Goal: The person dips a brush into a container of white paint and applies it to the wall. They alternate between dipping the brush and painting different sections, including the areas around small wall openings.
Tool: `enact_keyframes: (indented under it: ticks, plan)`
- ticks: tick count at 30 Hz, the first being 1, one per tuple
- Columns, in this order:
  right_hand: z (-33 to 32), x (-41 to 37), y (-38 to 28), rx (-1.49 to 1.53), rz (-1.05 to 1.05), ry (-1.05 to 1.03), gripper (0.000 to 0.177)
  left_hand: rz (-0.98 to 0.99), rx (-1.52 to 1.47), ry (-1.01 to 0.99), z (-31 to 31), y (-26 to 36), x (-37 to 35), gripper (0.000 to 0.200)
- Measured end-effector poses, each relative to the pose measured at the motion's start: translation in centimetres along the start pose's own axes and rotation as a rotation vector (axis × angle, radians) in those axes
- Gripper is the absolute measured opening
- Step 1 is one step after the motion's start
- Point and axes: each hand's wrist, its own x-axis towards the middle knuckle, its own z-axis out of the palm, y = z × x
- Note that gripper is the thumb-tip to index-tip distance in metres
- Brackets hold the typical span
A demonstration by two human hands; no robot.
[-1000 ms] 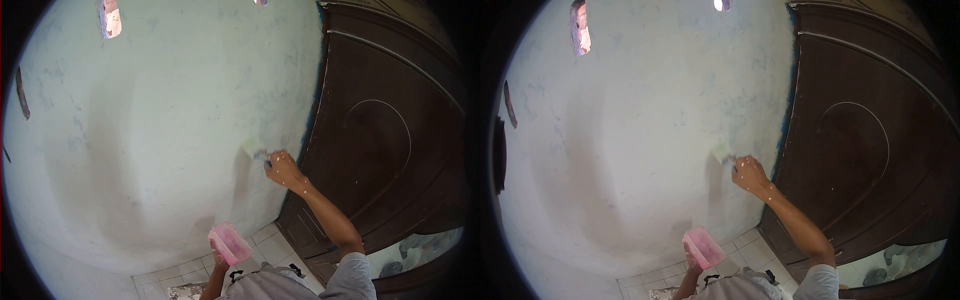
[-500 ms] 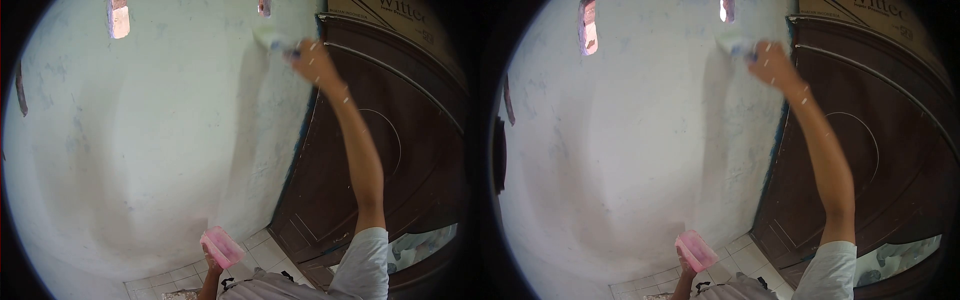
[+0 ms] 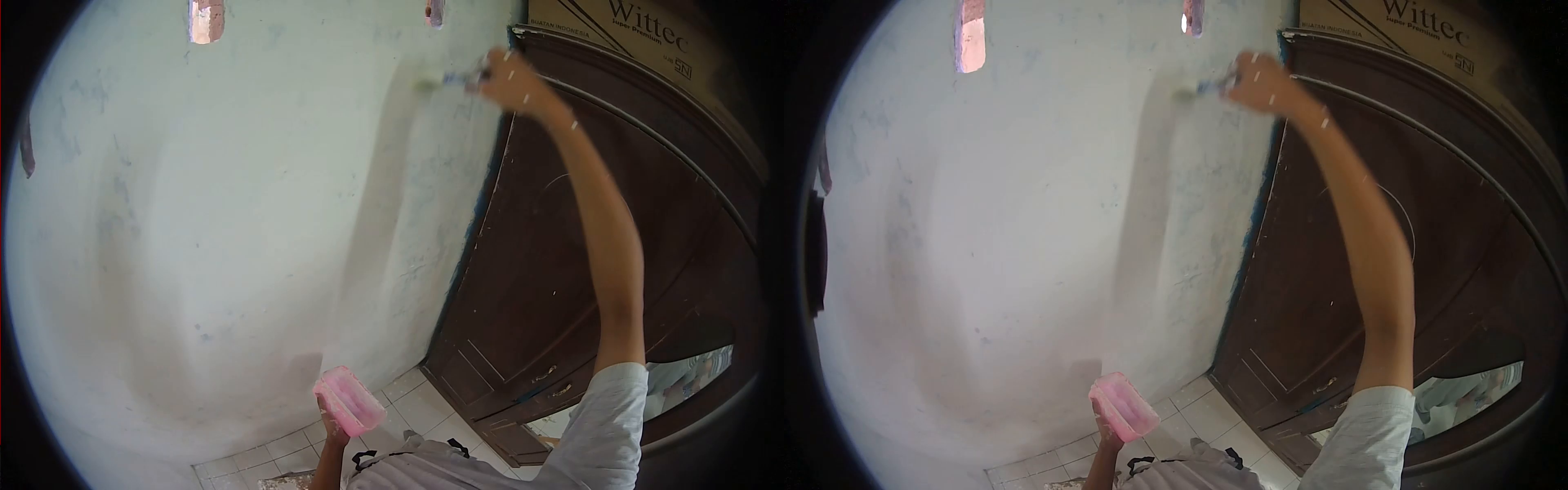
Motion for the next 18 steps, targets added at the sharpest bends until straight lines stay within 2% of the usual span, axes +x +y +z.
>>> enact_keyframes:
  ticks: [1,2,4,6,8,9,11,12,13,14,15,17,18]
  plan:
    - [-1.4,1.1,0.5,0.005,0.050,0.104,0.048,0.010,0.010,0.000,0.0,-0.1,0.0,0.087]
    - [-2.4,1.7,0.6,0.003,0.049,0.103,0.048,0.019,0.019,-0.002,0.0,-0.1,0.1,0.087]
    - [-3.0,2.2,1.1,0.109,0.360,0.201,0.045,0.030,0.044,-0.002,0.0,-0.2,0.2,0.087]
    - [0.1,0.5,0.6,0.158,0.315,0.146,0.044,0.042,0.067,-0.002,0.0,-0.3,0.3,0.088]
    - [7.7,-3.4,0.3,0.020,0.101,0.143,0.040,0.055,0.094,-0.007,0.0,-0.4,0.4,0.088]
    - [9.9,-5.4,-0.1,0.048,0.065,-0.009,0.041,0.059,0.105,-0.013,-0.1,-0.5,0.4,0.088]
    - [13.6,-9.9,0.0,0.218,0.081,-0.098,0.043,0.074,0.118,-0.015,-0.2,-0.6,0.5,0.089]
    - [13.3,-10.2,0.0,0.219,0.079,-0.102,0.043,0.073,0.115,-0.011,-1.5,-1.5,0.5,0.089]
    - [12.9,-10.7,-0.2,0.224,0.035,-0.412,0.043,0.035,0.043,0.035,-3.9,-2.7,0.8,0.088]
    - [12.3,-11.1,-0.3,0.227,-0.007,-0.718,0.042,-0.004,-0.025,0.079,-3.7,-2.4,0.9,0.086]
    - [11.9,-10.8,0.1,0.229,-0.002,-0.716,0.042,-0.005,-0.021,0.076,-3.5,-2.1,0.8,0.086]
    - [11.4,-8.1,1.3,0.038,-0.207,-0.297,0.040,0.056,0.042,0.028,-2.8,-1.9,0.7,0.079]
    - [9.1,-5.8,1.7,0.025,-0.155,-0.234,0.038,0.059,0.040,0.029,-2.7,-2.2,0.7,0.079]
